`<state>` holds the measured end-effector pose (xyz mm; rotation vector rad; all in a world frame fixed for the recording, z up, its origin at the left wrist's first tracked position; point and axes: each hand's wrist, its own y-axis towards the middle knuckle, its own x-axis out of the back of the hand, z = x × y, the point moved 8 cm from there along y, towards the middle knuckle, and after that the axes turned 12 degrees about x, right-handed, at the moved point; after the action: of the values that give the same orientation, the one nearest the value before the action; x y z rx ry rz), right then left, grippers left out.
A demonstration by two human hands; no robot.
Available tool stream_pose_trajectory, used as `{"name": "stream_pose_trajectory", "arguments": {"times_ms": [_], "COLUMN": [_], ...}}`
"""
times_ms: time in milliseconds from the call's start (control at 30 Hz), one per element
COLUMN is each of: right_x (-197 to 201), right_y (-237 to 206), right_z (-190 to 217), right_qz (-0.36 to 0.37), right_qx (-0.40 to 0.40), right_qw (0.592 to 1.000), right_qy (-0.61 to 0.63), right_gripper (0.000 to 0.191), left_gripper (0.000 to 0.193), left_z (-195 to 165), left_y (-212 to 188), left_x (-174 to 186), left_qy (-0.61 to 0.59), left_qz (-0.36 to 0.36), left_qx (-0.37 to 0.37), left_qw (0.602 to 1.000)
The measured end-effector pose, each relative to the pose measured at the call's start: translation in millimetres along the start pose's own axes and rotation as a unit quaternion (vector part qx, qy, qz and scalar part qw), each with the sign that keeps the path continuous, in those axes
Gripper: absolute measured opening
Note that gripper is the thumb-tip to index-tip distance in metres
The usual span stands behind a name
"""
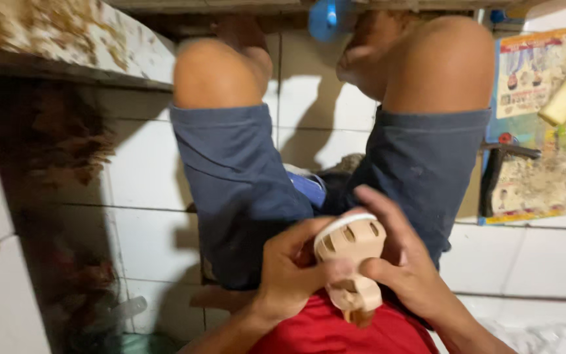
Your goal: The person heats a white rubber sandal sole over a gas burner flame, then presses the softened sole onto a wooden shoe last fitted with a sandal upper and trims the sole edge with a knife. They repeat the heating and pressing for a second sandal and place the finished sandal on a rack with others.
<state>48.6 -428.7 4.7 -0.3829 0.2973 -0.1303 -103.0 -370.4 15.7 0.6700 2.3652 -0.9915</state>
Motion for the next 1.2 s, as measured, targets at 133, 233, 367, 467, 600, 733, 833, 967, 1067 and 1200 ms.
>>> {"name": "stream_pose_trajectory", "arguments": {"times_ms": [133, 233, 367, 467, 600, 733, 833, 967, 1067, 1200], "right_x": [-37.7, -31.4, -21.5, -25.3, -19.2, -13.9, -19.8, -23.1, -17.6, 2.5], "right_y": [1.4, 14.4, 45.4, 59.6, 75.2, 80.4, 92.0, 93.8, 97.3, 101.4], "right_z": [3.0, 6.7, 52.8, 101.2, 158.5, 202.7, 207.7, 208.3, 202.7, 182.1], "right_qz": [0.189, 0.097, -0.022, -0.058, -0.113, -0.133, -0.068, -0.059, -0.059, -0.081], "right_qx": [-0.051, -0.069, 0.115, 0.289, 0.432, 0.502, 0.482, 0.495, 0.496, 0.474], "right_qw": [0.964, 0.986, 0.993, 0.931, 0.845, 0.736, 0.751, 0.754, 0.76, 0.781], "right_qy": [0.177, 0.114, -0.008, -0.215, -0.295, -0.434, -0.447, -0.428, -0.416, -0.398], "right_gripper": [0.092, 0.078, 0.077, 0.075, 0.062, 0.05, 0.045, 0.041, 0.037, 0.034], "left_gripper": [0.06, 0.073, 0.078, 0.079, 0.072, 0.065, 0.065, 0.054, 0.051, 0.041], "left_z": [-36.3, -81.2, -118.9, -145.8, -170.3, -188.2, -184.7, -189.7, -189.0, -190.0], "left_y": [21.2, 39.1, 54.6, 60.8, 83.3, 77.5, 91.9, 93.8, 99.2, 100.9], "left_x": [-9.3, -20.9, -27.8, -47.2, -54.2, -79.0, -73.8, -70.5, -69.4, -65.4], "left_qy": [-0.168, -0.117, 0.125, 0.225, 0.364, 0.517, 0.491, 0.494, 0.508, 0.504], "left_qz": [0.084, 0.141, 0.024, 0.028, 0.009, 0.022, 0.027, -0.036, -0.025, -0.024], "left_qx": [-0.044, -0.097, -0.091, -0.155, -0.187, -0.407, -0.349, -0.392, -0.391, -0.409], "left_qw": [0.981, 0.978, 0.988, 0.962, 0.912, 0.753, 0.798, 0.775, 0.767, 0.761]}}
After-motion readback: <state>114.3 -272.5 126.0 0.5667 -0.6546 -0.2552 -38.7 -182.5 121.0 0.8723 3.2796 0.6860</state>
